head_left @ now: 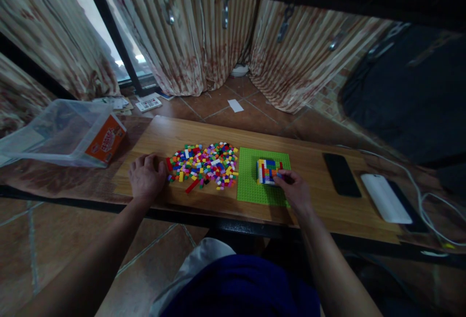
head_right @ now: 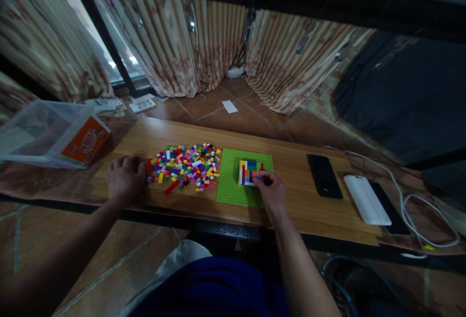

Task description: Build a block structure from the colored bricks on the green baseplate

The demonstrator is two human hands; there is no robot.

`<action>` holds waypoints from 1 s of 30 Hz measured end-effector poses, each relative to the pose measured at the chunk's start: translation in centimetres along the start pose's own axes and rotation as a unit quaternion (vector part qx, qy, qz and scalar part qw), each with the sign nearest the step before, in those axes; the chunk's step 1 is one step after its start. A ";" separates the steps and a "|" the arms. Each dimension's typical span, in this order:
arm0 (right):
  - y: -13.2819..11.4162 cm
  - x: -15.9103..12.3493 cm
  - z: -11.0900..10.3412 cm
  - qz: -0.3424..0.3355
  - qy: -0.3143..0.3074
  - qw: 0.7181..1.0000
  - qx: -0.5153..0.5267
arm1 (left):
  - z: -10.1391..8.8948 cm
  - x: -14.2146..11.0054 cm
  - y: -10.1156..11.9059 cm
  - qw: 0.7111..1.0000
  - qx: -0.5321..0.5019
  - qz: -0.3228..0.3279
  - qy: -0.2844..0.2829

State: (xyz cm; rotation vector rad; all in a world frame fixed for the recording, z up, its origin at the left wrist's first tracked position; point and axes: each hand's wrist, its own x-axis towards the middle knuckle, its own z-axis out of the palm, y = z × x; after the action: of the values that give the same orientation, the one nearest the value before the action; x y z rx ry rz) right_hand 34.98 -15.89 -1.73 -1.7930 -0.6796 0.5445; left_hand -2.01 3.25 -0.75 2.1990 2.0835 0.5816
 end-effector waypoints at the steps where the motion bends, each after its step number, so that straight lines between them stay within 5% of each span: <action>1: 0.0 0.0 0.0 0.001 -0.002 1.000 -0.002 | 0.0 0.0 0.0 1.000 0.001 0.000 0.002; 17: -0.5 0.1 -0.2 0.027 -0.003 0.997 0.067 | 0.3 0.0 -0.2 1.000 -0.002 0.000 0.017; 24: -1.2 -1.0 -1.3 -0.009 0.148 0.979 0.140 | 0.5 -0.1 -0.3 1.000 -0.009 -0.001 0.021; 30: -4.1 -4.9 1.9 -0.091 0.049 0.994 0.013 | 0.5 -0.2 -0.2 1.000 -0.008 0.001 0.021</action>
State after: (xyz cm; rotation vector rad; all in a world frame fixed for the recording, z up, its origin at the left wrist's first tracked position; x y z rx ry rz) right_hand 29.37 -16.89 1.72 -1.7002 -0.7554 0.3382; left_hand -2.06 3.15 -1.31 2.2000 2.0887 0.6476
